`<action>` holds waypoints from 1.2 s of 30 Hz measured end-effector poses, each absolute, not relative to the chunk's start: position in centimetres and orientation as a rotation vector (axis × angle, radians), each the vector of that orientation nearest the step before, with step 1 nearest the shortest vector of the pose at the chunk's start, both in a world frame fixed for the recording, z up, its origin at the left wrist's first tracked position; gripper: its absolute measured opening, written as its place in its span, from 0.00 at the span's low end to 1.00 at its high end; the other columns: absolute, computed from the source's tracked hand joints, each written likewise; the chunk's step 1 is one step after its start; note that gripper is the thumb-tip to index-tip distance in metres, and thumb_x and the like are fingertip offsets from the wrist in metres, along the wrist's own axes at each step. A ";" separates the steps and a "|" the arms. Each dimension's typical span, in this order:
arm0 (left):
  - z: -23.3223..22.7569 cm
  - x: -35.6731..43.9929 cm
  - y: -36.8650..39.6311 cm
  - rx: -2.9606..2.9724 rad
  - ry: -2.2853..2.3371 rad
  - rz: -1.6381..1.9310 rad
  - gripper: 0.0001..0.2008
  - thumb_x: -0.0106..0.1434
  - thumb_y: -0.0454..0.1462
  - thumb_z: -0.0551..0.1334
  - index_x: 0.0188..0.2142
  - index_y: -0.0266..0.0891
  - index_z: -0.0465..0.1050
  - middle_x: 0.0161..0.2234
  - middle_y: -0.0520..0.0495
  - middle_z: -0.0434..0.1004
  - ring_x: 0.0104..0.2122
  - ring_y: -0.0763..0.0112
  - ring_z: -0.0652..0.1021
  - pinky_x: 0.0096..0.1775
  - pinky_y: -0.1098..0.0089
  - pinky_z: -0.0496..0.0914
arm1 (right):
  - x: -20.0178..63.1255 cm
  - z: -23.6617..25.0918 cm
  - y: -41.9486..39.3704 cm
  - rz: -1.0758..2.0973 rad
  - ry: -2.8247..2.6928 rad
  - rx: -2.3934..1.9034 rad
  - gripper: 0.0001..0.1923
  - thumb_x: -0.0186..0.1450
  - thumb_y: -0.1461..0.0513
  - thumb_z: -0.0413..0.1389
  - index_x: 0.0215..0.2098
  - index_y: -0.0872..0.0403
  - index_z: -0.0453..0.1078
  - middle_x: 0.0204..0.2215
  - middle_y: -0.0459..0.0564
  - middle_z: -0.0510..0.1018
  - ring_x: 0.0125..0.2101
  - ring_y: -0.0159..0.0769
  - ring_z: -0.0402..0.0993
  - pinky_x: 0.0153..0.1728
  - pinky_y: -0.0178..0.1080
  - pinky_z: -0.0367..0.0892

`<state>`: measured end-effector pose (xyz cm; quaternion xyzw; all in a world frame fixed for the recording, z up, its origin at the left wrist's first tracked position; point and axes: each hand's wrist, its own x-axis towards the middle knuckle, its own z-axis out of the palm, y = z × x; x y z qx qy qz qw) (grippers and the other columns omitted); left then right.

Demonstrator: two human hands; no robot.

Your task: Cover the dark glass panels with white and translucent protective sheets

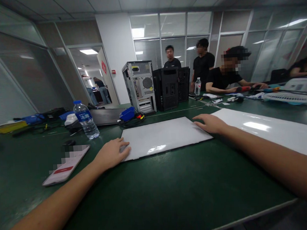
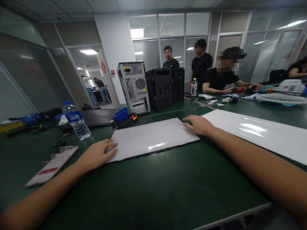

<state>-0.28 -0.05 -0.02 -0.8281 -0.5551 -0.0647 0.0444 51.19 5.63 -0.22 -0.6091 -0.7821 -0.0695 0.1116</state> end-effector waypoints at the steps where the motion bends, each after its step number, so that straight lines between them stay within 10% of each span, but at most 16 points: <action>1: 0.0 -0.3 -0.1 -2.504 -1.664 -0.176 0.35 0.70 0.58 0.47 0.59 0.40 0.77 0.63 0.36 0.72 0.63 0.47 0.71 0.63 0.50 0.62 | 52.3 -0.3 6.0 -0.241 -2.218 -1.904 0.30 0.72 0.46 0.46 0.65 0.52 0.67 0.63 0.55 0.70 0.60 0.49 0.67 0.61 0.49 0.62; 8: -0.4 -0.2 -0.1 -2.502 -1.619 -0.226 0.35 0.70 0.58 0.47 0.63 0.41 0.71 0.64 0.41 0.72 0.61 0.50 0.73 0.62 0.52 0.64 | 58.6 -1.8 7.0 -0.184 -1.706 -2.524 0.35 0.70 0.44 0.47 0.60 0.63 0.69 0.57 0.76 0.71 0.54 0.66 0.71 0.47 0.62 0.69; 36: 0.3 0.8 -1.2 -2.536 -1.688 -0.094 0.36 0.70 0.57 0.45 0.66 0.40 0.67 0.66 0.39 0.68 0.64 0.49 0.70 0.62 0.52 0.65 | 53.7 -0.7 5.3 -0.350 -1.854 -2.328 0.22 0.69 0.55 0.51 0.58 0.55 0.69 0.49 0.64 0.78 0.46 0.55 0.76 0.43 0.49 0.68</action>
